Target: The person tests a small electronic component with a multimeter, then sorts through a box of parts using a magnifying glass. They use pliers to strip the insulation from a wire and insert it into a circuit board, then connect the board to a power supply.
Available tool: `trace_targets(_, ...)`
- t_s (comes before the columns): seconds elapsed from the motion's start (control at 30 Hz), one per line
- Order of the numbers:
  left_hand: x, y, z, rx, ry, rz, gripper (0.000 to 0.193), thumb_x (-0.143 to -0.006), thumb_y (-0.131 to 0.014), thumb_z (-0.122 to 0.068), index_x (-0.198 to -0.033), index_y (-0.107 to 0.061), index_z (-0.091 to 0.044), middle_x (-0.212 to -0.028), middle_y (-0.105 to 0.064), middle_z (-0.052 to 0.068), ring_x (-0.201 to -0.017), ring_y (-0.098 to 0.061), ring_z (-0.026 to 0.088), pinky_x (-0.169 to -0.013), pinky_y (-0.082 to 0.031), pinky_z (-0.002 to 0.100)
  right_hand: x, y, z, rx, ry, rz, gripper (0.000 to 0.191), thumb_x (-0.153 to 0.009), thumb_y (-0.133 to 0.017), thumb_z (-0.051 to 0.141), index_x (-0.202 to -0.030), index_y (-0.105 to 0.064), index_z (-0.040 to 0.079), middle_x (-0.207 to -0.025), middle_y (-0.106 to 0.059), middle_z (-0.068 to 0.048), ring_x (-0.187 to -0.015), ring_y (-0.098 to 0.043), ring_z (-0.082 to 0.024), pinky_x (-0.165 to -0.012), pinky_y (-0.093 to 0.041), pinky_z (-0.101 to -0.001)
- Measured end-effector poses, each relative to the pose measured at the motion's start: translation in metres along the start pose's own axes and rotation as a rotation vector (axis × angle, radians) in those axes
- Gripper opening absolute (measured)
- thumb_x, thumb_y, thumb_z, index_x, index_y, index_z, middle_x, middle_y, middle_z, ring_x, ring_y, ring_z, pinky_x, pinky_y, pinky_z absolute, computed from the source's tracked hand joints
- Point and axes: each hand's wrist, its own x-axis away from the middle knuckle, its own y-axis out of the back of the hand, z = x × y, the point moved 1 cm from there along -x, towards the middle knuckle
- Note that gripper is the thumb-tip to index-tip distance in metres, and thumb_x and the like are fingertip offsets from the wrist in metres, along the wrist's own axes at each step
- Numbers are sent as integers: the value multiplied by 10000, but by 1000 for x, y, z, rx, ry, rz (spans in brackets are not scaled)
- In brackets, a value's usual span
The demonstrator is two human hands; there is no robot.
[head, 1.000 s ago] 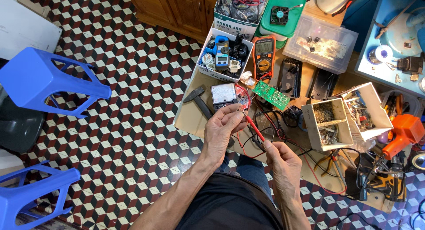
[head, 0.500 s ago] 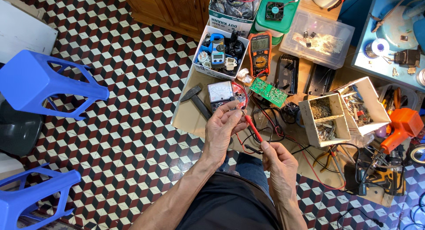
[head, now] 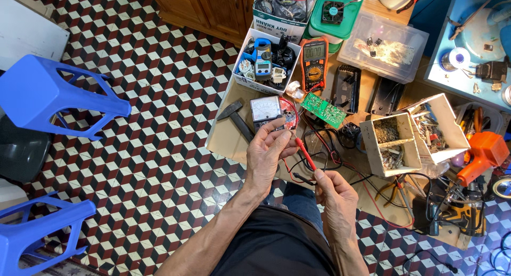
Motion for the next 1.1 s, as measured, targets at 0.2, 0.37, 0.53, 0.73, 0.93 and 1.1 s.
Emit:
trace_targets(0.2, 0, 0, 4, -15, 15, -1, 399, -979, -665, -134, -1337, -547, -5, -1112, -697, 108, -978, -728, 183, -861, -630, 318, -1, 3, -3, 17, -6, -4, 217, -927, -732, 235, -891, -726, 21, -636, -535, 29, -568, -416, -67, -521, -317, -226)
trace_targets(0.37, -2, 1, 8, 13, 47, -13, 383, -967, -674, -126, -1314, -566, -5, -1113, -701, 103, -967, -732, 182, -854, -627, 306, -2, 5, -6, 22, -10, -4, 222, -928, -736, 231, -886, -718, 14, -643, -536, 30, -575, -414, -65, -523, -319, -225)
trace_targets(0.53, -4, 1, 13, 21, 56, -22, 345, -967, -681, -124, -1279, -618, 9, -1109, -702, 97, -957, -733, 176, -851, -627, 295, -1, 8, -7, 43, 6, -2, 229, -933, -733, 233, -890, -723, 9, -639, -537, 26, -576, -415, -67, -528, -330, -225)
trace_targets(0.73, -3, 4, 15, 22, 48, -13, 301, -977, -673, -120, -1242, -653, 20, -1127, -713, 102, -970, -726, 160, -879, -618, 288, 2, 5, -7, 36, 21, -5, 228, -934, -729, 230, -895, -724, 5, -649, -529, 36, -584, -400, -60, -530, -314, -223)
trace_targets(0.93, -1, 4, 15, 27, 44, -3, 291, -981, -677, -111, -1238, -656, 24, -1134, -712, 102, -989, -722, 153, -898, -607, 290, 2, 3, -6, 36, -1, -6, 225, -936, -724, 224, -895, -726, 2, -645, -513, 40, -574, -383, -55, -519, -290, -219)
trace_targets(1.1, -2, 2, 15, 28, 30, 2, 321, -966, -683, -91, -1268, -648, 11, -1141, -710, 78, -979, -711, 143, -898, -609, 298, 2, 1, -6, 36, -13, -9, 211, -932, -727, 208, -902, -723, 0, -642, -509, 42, -568, -375, -51, -509, -280, -218)
